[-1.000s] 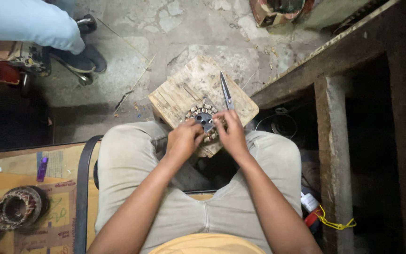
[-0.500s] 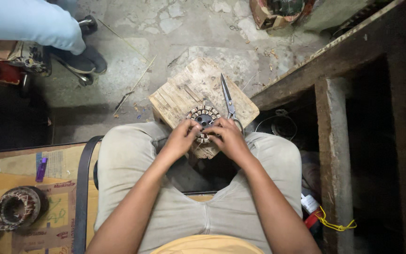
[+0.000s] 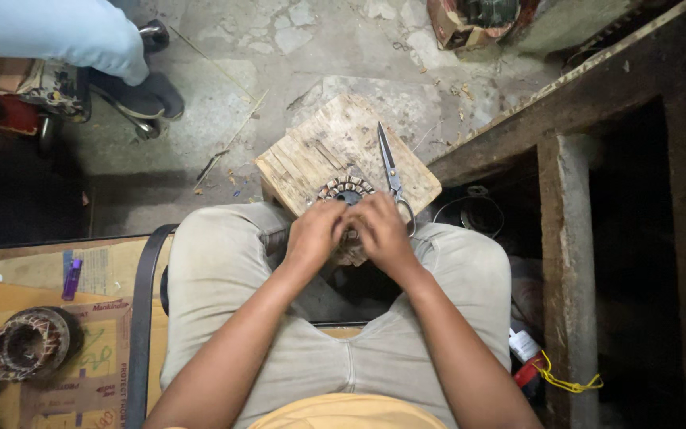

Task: The person sits on the floor and winds copper wire around a circular stator core placed on a wooden block. They repeatedly thread the wire through slots and pull it tight by hand, occasionally adjusting the core's position.

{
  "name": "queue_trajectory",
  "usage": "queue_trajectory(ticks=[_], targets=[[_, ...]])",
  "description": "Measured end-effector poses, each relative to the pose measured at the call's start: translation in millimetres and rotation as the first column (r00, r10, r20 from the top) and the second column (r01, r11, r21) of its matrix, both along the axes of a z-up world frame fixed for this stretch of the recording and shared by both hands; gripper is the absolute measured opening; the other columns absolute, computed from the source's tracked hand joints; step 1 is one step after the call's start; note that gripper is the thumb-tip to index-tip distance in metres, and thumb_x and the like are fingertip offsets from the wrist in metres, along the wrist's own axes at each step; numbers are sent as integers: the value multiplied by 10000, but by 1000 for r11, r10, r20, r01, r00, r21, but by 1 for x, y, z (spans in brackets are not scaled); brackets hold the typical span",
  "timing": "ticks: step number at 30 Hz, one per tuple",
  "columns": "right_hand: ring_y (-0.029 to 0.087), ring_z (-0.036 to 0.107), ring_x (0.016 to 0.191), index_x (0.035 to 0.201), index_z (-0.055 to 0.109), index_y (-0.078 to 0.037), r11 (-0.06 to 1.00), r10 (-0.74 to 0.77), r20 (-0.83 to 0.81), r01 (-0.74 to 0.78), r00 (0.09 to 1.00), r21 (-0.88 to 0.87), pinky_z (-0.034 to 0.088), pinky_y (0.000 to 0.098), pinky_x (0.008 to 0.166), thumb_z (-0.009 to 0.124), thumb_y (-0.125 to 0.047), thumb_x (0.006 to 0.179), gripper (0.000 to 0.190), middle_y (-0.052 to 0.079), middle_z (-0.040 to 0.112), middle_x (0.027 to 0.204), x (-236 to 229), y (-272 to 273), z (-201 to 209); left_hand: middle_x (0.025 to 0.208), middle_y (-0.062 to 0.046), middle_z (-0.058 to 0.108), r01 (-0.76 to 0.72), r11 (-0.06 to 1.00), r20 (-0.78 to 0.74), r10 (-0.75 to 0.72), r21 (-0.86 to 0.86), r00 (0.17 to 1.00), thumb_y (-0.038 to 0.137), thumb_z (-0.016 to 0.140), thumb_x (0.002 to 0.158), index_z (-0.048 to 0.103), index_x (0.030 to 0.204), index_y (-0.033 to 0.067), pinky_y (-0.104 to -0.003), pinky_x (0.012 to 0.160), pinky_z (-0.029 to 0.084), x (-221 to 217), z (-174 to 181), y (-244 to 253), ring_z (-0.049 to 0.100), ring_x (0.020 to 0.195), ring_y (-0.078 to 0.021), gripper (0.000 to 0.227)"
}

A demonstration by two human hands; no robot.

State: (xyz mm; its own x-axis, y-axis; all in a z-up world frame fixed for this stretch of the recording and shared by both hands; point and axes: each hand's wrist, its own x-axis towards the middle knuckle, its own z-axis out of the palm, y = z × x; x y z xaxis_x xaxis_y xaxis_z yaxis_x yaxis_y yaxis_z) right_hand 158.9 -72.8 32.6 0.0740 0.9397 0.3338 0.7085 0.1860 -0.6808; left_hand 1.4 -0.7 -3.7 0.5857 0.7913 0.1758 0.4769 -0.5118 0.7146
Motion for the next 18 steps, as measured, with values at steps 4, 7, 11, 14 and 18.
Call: queue_trajectory(ticks=[4, 7, 11, 14, 18], targets=[[305, 589, 1061, 1099, 700, -83, 989, -138, -32, 136, 990, -62, 464, 412, 940, 706, -71, 909, 190, 105, 631, 1063, 12, 2, 1, 902, -15, 733, 123, 776, 387, 164, -618, 907, 189, 624, 1026, 638, 1052, 86, -282, 822, 555, 5, -16, 16, 717, 884, -136, 107], [328, 565, 997, 1133, 724, -83, 973, -89, 55, 99, 994, -210, 443, 431, 884, 771, -148, 838, 306, 119, 627, 1016, 11, 1, -2, 955, -10, 710, 431, 623, 650, 169, -653, 741, 180, 592, 1084, 620, 1144, 58, -238, 830, 521, 0, -12, 23, 671, 914, -87, 138], [304, 622, 981, 1035, 758, -105, 975, -47, 176, 83, 983, -206, 465, 417, 845, 740, -152, 866, 176, 95, 658, 1005, 9, -4, -14, 899, 0, 693, 444, 454, 580, 221, -773, 784, 209, 578, 1074, 630, 1175, 55, -182, 605, 411, -9, 12, 20, 614, 732, -39, 192], [218, 697, 995, 1106, 684, -46, 978, -179, -229, 146, 957, -152, 532, 336, 868, 635, -126, 1035, 118, 83, 713, 1096, 13, 1, -22, 844, -1, 710, 458, 403, 589, 309, -792, 747, 280, 553, 1054, 630, 1173, 80, -172, 481, 361, -14, 20, 27, 530, 574, -19, 245], [207, 651, 889, 1136, 608, -59, 966, -258, -615, 207, 745, -154, 505, 312, 783, 540, -164, 1101, 129, 124, 704, 965, 7, -9, 1, 690, 7, 658, 218, 584, 295, 38, -782, 955, 277, 590, 1007, 643, 1230, 132, -240, 429, 377, -10, 15, 34, 475, 468, -75, 271]])
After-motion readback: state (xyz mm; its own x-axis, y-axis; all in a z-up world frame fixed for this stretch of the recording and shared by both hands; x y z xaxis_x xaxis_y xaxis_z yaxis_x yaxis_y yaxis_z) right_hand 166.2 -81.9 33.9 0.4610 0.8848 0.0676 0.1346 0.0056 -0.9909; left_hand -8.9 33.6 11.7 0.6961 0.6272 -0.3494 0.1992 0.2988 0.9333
